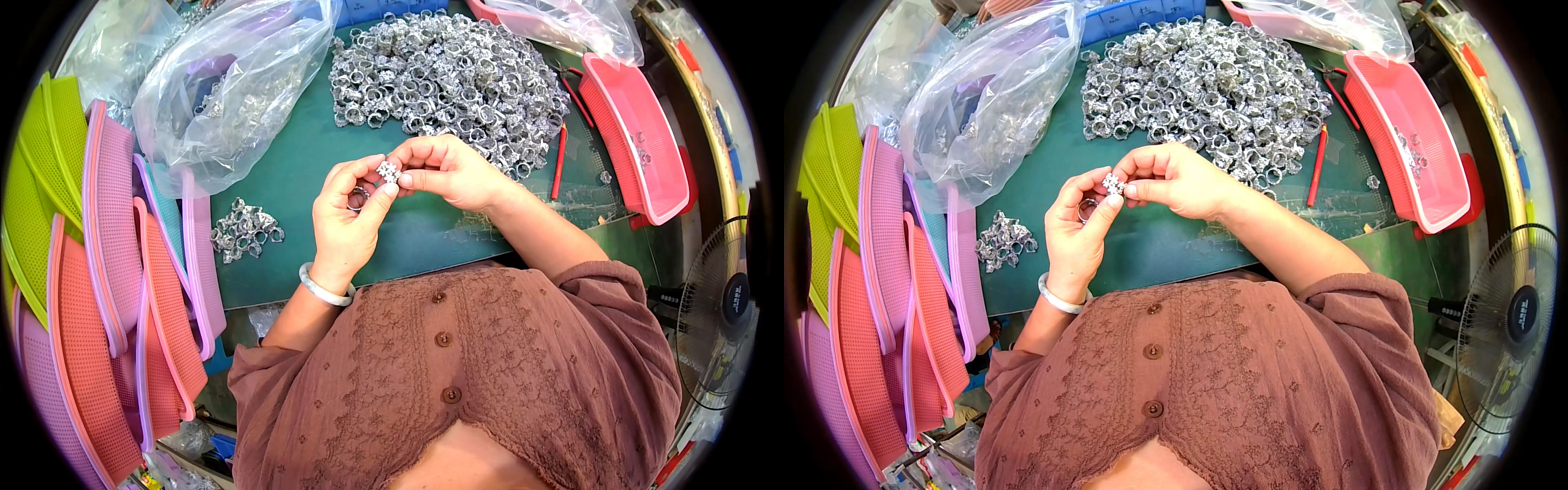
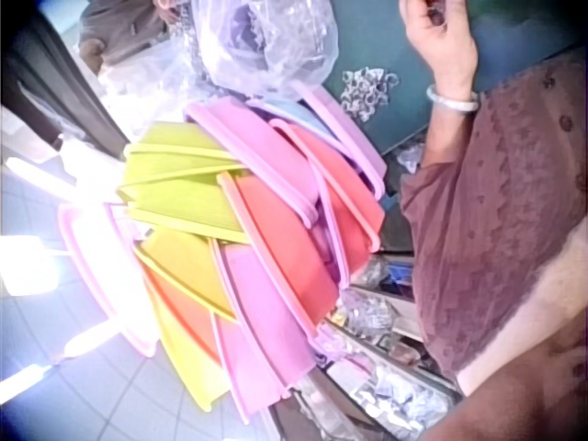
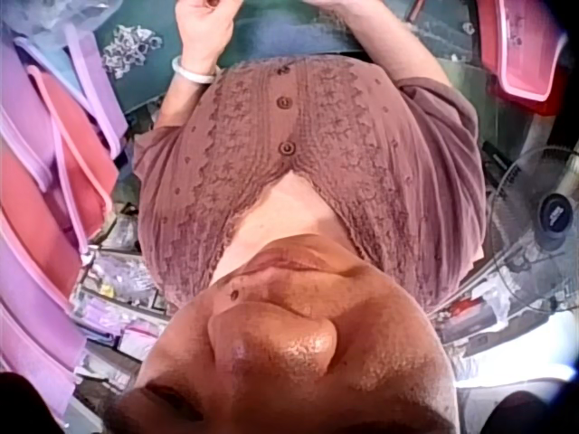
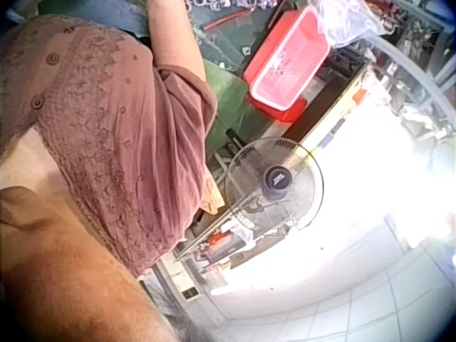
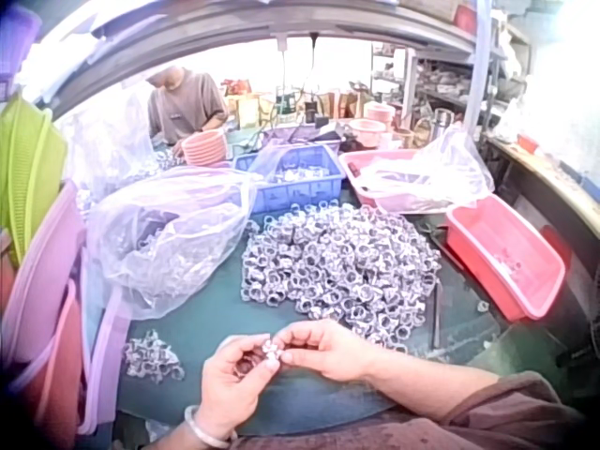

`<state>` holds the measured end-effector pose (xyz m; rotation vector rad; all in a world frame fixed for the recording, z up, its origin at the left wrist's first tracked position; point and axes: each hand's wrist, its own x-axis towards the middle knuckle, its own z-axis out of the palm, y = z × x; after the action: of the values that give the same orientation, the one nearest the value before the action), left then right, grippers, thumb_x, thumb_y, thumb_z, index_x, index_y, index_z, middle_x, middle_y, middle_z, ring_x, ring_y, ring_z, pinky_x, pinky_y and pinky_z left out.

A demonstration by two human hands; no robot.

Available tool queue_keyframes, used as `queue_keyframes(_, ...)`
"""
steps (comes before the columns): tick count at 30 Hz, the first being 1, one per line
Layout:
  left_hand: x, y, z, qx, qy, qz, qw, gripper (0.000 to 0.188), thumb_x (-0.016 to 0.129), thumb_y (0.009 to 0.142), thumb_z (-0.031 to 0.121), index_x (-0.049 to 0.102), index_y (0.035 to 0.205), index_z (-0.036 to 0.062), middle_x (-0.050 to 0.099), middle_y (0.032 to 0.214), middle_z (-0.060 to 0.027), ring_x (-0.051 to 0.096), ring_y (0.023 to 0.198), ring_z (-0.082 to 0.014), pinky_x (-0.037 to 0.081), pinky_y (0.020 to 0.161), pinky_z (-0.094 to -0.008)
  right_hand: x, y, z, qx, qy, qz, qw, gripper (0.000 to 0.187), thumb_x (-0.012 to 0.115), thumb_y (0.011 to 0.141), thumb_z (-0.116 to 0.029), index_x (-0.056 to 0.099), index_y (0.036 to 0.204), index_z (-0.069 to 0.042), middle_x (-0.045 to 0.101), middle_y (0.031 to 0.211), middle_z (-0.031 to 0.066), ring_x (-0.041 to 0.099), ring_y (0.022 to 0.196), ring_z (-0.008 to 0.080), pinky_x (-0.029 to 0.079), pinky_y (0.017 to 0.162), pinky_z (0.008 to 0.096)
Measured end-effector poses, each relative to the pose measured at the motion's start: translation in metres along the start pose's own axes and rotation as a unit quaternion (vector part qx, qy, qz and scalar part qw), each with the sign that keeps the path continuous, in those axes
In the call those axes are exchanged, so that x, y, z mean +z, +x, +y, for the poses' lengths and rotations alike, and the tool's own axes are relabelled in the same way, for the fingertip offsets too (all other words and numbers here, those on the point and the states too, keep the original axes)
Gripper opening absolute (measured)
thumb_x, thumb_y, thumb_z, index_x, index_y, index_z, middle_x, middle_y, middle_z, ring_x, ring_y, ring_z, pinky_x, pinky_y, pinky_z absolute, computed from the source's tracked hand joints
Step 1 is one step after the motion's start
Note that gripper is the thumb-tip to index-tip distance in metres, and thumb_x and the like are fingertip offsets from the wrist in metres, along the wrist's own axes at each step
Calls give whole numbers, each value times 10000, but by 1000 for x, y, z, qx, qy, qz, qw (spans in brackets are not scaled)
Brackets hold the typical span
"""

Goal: The person picks up small metal rings and flower-shaped pieces from a large pile on a workstation and joins them together by hand. They pick up a plastic bin from a stack, place the finished items into it, and repeat the assembly process one item at a time.

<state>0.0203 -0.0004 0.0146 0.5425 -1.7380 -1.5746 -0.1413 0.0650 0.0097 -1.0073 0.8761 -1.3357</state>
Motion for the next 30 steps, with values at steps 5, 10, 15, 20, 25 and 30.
queue_keyframes(5,0,0,-1,3,7,-1,1000,265,605,775,-10,553,1034,3,537,890,-10,500,756,-54,429,682,-178,1,-1,-1,-5,-13,0,1000,159,531,828,-44,554,971,20,588,882,52,543,785,118,452,736,254)
queue_keyframes(10,-1,0,-2,9,11,3,1000,266,614,761,-8,563,1023,3,528,897,-22,492,721,-50,422,620,-167,2,-1,-2,-3,-13,0,1000,156,526,830,-41,557,969,22,589,882,52,543,787,117,451,739,255)
queue_keyframes(15,0,0,-2,6,5,3,1000,261,615,764,0,567,1021,4,528,895,-20,493,721,-50,421,620,-167,2,-1,-1,-5,-9,1,1000,153,527,830,-36,560,966,24,588,878,50,544,778,115,455,735,252)
queue_keyframes(20,1,-1,1,2,3,2,1000,248,606,779,0,565,1023,0,535,884,-3,498,754,-51,419,672,-174,3,-2,-2,4,-16,12,1000,153,533,829,-41,563,964,26,589,875,49,544,770,113,456,733,249)
queue_keyframes(25,0,-1,1,-3,-1,-1,1000,250,602,781,-3,562,1027,-3,534,890,-8,503,767,-58,425,688,-180,3,-3,-2,1,-22,8,1000,155,535,830,-46,563,965,25,589,874,47,543,769,111,455,732,246)
queue_keyframes(30,1,-1,2,-5,-14,-4,1000,252,600,782,-4,560,1031,-5,532,893,-10,504,771,-61,429,696,-183,5,-3,-4,2,-18,10,1000,153,538,828,-47,565,961,23,589,870,46,541,770,110,455,731,247)
